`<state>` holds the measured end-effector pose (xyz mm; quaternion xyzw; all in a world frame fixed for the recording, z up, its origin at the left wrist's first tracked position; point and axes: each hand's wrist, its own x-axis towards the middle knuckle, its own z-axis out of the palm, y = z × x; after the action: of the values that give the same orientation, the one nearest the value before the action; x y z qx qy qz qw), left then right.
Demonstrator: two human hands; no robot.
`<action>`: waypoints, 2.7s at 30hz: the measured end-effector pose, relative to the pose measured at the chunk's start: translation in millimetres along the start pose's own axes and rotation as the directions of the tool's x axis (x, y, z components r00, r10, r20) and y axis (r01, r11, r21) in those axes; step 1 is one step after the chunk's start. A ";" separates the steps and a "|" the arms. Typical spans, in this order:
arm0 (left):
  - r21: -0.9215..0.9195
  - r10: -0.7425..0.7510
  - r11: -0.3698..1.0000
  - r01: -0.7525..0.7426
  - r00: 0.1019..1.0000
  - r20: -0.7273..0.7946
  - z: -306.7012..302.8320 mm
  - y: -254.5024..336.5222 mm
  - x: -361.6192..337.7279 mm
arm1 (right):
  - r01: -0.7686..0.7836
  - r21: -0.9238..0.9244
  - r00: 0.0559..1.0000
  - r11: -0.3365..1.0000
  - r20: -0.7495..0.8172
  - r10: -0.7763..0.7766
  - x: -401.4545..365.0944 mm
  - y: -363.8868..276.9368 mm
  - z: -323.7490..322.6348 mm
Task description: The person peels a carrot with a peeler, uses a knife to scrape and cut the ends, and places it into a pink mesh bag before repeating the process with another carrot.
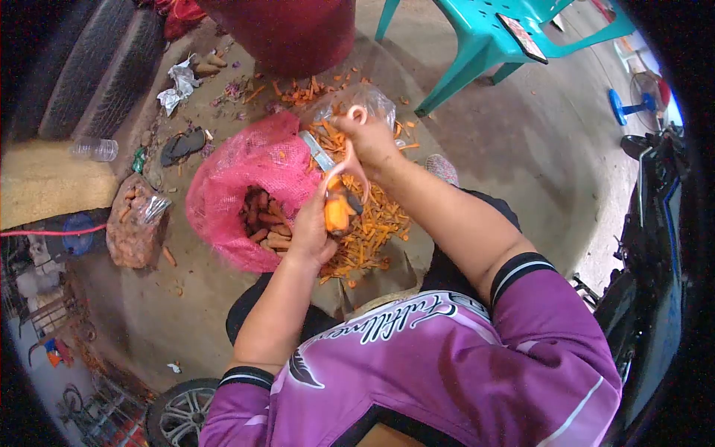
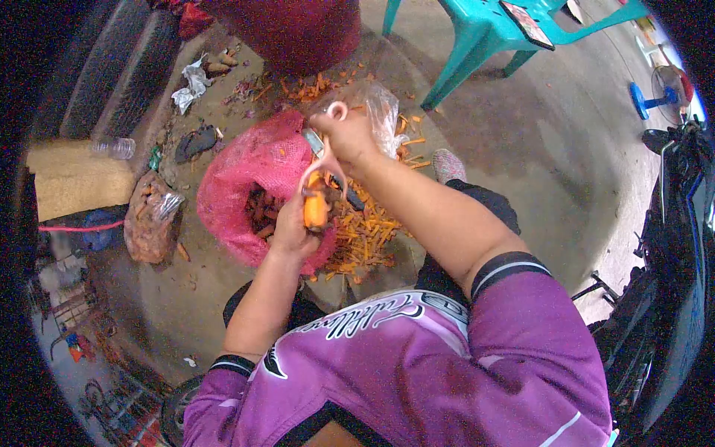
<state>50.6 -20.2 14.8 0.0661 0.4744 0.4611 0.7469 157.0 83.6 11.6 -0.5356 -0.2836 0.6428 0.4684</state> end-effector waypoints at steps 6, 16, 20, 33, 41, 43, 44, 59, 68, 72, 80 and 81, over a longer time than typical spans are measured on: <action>-0.130 -0.121 0.979 0.160 0.957 0.264 -7.3 2.3 2.1 | 0.127 -0.060 0.979 0.990 -0.155 -0.135 10.3 -14.4 -9.3; -0.114 -0.250 0.950 0.289 0.929 0.272 -15.9 3.6 -2.1 | 0.222 -0.044 0.956 0.974 -0.189 -0.226 14.8 -11.4 -9.1; -0.032 -0.149 0.987 0.155 0.979 0.137 -15.0 2.7 0.9 | 0.131 0.045 0.986 0.990 -0.106 -0.125 -5.4 -24.9 0.9; 0.073 -0.089 0.994 0.083 0.992 0.092 -6.7 0.2 -11.6 | 0.150 -0.099 0.978 0.984 -0.131 -0.162 16.4 -20.1 -10.1; 0.105 -0.032 0.994 0.029 0.999 0.031 -4.8 0.4 -8.2 | 0.141 -0.150 0.985 0.979 -0.078 -0.154 5.8 -9.0 -3.8; 0.035 -0.130 0.991 0.127 0.987 0.095 -2.1 5.2 -14.2 | 0.232 -0.157 0.942 0.960 -0.211 -0.262 33.5 -0.4 -16.8; -0.026 -0.164 0.985 0.170 0.975 0.151 -6.1 4.3 -12.6 | 0.176 -0.102 0.965 0.979 -0.181 -0.192 29.5 -3.8 -15.8; -0.212 -0.251 0.931 0.297 0.943 0.217 -3.9 -7.2 -10.5 | 0.170 -0.136 0.963 0.976 -0.187 -0.194 26.1 -0.2 -15.9; -0.288 -0.123 0.952 0.105 0.991 -0.048 -5.2 0.6 -1.7 | -0.010 -0.160 0.983 0.987 0.181 0.039 -37.6 4.5 12.9; -0.128 -0.195 0.968 0.216 0.968 0.157 -15.2 -2.6 -4.7 | 0.029 -0.200 0.999 0.979 0.034 -0.022 -11.0 5.2 4.2; -0.218 -0.191 0.945 0.245 0.951 0.243 -30.1 -7.9 3.7 | -0.051 -0.062 0.998 0.997 0.041 0.054 -22.6 -15.4 7.5; -0.203 -0.169 0.959 0.200 0.973 0.159 -25.2 -6.9 1.6 | -0.048 -0.150 0.993 0.987 0.100 0.063 -34.0 -11.1 10.3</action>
<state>35.7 -31.4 -3.6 -0.0282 0.3716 0.4327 0.8209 150.1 58.6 38.3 -0.5422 -0.3395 0.6600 0.3940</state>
